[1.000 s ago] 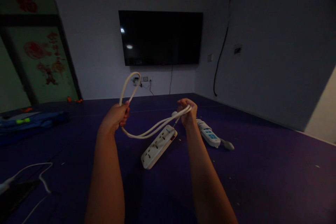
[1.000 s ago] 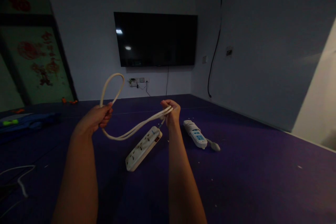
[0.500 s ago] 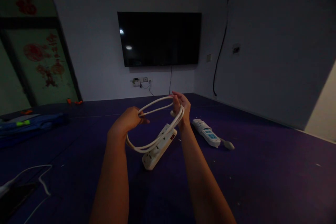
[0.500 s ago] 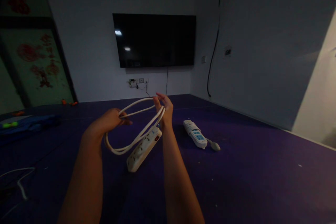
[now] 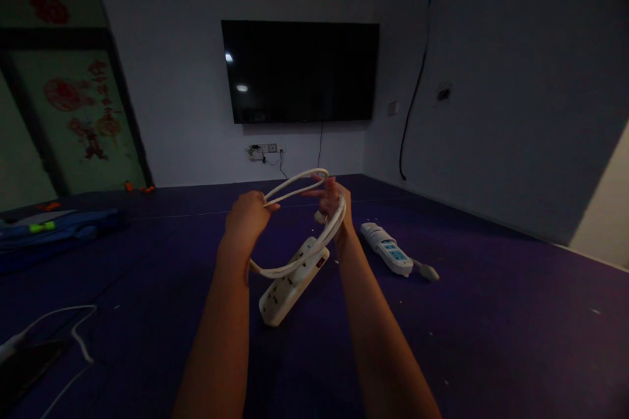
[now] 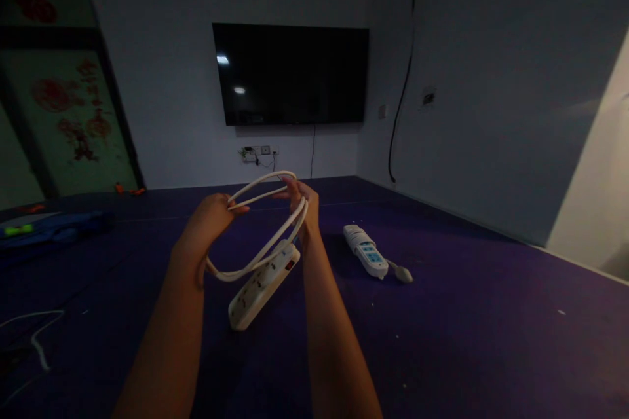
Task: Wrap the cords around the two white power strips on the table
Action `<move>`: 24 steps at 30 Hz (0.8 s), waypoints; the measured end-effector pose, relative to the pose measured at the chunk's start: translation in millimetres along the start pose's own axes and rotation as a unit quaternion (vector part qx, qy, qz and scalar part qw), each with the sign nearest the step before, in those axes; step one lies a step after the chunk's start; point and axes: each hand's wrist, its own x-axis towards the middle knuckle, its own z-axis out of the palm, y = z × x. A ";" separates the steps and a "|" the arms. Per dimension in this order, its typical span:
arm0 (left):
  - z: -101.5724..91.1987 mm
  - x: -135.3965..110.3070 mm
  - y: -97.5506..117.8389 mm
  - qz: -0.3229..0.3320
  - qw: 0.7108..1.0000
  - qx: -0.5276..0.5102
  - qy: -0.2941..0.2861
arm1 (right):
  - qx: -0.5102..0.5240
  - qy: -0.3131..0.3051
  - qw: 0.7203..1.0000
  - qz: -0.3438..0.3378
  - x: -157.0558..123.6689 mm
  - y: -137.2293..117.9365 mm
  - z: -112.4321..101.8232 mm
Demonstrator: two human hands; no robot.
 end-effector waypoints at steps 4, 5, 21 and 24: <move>3.1 1.7 -5.2 0.003 1.000 0.022 0.002 | -0.040 0.011 0.999 -0.020 -0.7 1.2 1.7; 3.9 1.8 -5.6 0.010 0.999 0.040 -0.011 | -0.053 0.021 0.998 -0.017 -0.6 1.5 2.1; -3.0 5.1 -7.6 0.092 0.995 -0.025 0.035 | 0.013 -0.042 0.998 0.051 1.7 9.8 -2.3; -4.1 4.0 -7.7 0.097 0.994 -0.048 0.029 | 0.033 -0.044 0.997 0.046 0.6 9.9 -1.9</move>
